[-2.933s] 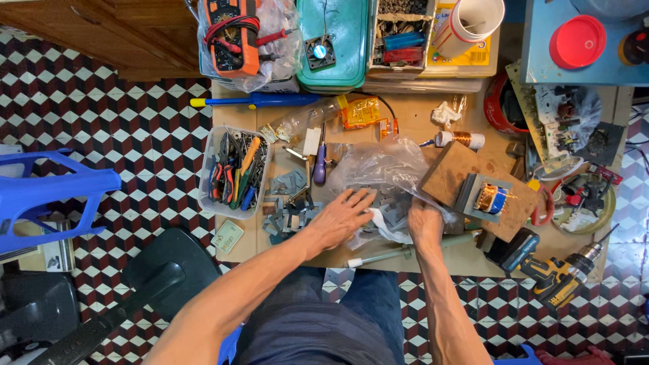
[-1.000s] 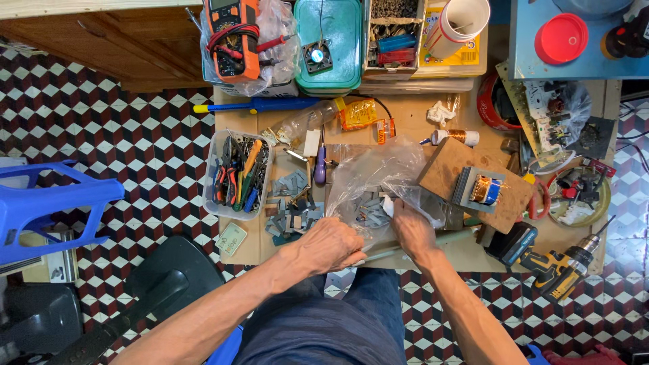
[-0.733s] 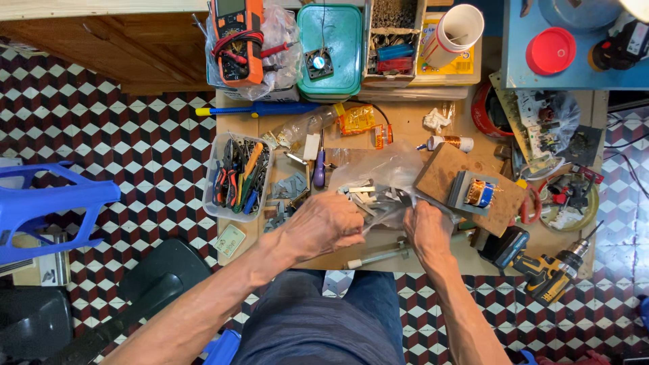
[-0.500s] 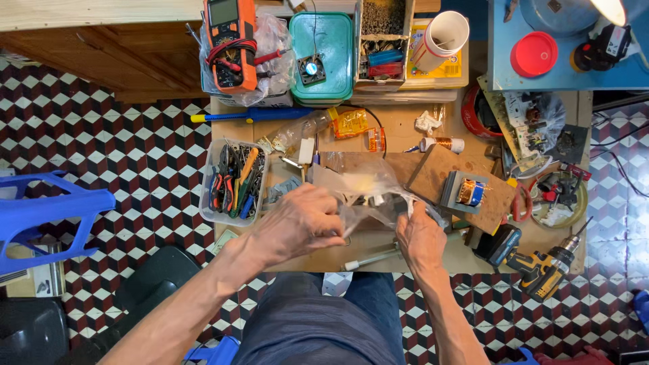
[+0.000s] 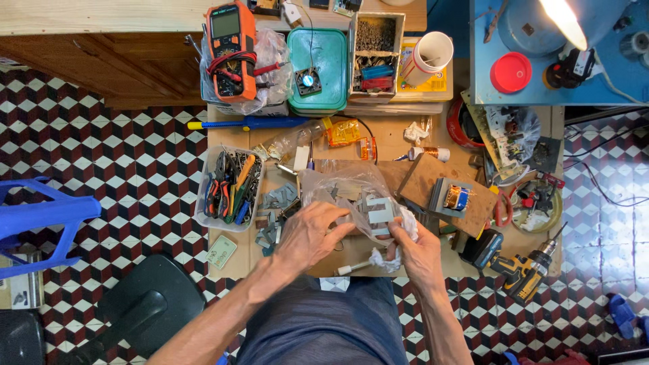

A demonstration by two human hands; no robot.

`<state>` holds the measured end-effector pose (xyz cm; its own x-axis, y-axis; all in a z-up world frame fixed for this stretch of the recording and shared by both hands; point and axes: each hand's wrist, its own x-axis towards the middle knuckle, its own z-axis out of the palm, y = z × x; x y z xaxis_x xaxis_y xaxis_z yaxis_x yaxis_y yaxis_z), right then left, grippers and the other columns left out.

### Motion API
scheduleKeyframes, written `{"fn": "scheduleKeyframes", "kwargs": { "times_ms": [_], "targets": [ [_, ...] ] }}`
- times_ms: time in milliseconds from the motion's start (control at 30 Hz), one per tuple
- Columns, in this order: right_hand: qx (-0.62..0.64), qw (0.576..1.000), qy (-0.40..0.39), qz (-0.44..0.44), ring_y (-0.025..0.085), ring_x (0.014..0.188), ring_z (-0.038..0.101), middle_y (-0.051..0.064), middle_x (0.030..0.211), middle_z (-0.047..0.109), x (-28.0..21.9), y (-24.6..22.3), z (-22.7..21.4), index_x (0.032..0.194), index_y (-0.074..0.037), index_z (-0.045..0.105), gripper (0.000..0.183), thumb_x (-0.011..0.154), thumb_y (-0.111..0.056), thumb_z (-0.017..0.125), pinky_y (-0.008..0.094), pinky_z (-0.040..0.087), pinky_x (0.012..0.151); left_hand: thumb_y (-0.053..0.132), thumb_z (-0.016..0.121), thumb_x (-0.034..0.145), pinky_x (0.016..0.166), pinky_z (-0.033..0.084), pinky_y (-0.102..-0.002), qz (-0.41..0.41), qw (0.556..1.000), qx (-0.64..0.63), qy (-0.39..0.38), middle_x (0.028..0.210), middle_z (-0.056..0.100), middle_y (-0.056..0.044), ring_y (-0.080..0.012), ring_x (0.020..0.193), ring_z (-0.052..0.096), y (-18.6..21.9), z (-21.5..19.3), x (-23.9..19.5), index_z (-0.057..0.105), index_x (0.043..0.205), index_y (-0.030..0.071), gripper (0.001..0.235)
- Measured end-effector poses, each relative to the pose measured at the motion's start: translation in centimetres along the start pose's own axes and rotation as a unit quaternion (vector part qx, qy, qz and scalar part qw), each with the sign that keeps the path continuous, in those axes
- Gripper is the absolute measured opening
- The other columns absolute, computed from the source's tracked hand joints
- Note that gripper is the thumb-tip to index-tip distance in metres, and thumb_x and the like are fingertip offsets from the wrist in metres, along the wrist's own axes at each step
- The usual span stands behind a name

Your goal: The person assembles a small electronic device by inserting metal laminations into a coil assembly. They repeatedly pick laminations from a plastic bag, place them into the coil, and use a hammer to tap them into position. The person also uses pliers to adjust components and places the finished assembly on the workbench.

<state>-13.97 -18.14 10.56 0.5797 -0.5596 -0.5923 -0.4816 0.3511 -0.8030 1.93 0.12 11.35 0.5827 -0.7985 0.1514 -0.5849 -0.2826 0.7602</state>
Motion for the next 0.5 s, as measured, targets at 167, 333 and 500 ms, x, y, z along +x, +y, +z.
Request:
{"fn": "scheduleKeyframes", "kwargs": {
  "times_ms": [167, 333, 500],
  "targets": [
    [0.056, 0.997, -0.054, -0.022, 0.012, 0.058, 0.057, 0.011, 0.085, 0.074, -0.1, 0.7, 1.2, 0.111, 0.002, 0.071, 0.025, 0.099, -0.019, 0.065, 0.027, 0.045, 0.054, 0.030, 0.069, 0.095, 0.069, 0.056, -0.028, -0.374, 0.834, -0.406, -0.023, 0.088, 0.076, -0.006, -0.0115, 0.080, 0.069, 1.5, 3.7, 1.4, 0.077, 0.110, 0.002, 0.033],
    [0.014, 0.996, -0.063, 0.060, 0.015, 0.073, 0.066, 0.009, 0.091, 0.077, 3.0, 1.3, 1.5, 0.120, 0.001, 0.069, 0.036, 0.098, -0.027, 0.059, 0.030, 0.054, 0.065, 0.029, 0.068, 0.097, 0.073, 0.056, -0.026, -0.392, 0.787, -0.470, 0.079, 0.098, 0.078, -0.010, -0.0134, 0.086, 0.069, -0.6, 2.9, 1.2, 0.076, 0.114, -0.003, 0.037],
    [-0.267, 0.949, -0.106, -0.126, 0.020, 0.095, 0.067, 0.010, 0.107, 0.073, 4.4, 0.9, 2.5, 0.132, -0.001, 0.065, 0.044, 0.095, -0.027, 0.063, 0.034, 0.052, 0.088, 0.027, 0.062, 0.097, 0.086, 0.061, -0.027, -0.378, 0.739, -0.551, 0.088, 0.115, 0.075, -0.014, -0.0142, 0.099, 0.074, -1.1, 1.5, 0.5, 0.064, 0.131, -0.001, 0.044]
  ]
}}
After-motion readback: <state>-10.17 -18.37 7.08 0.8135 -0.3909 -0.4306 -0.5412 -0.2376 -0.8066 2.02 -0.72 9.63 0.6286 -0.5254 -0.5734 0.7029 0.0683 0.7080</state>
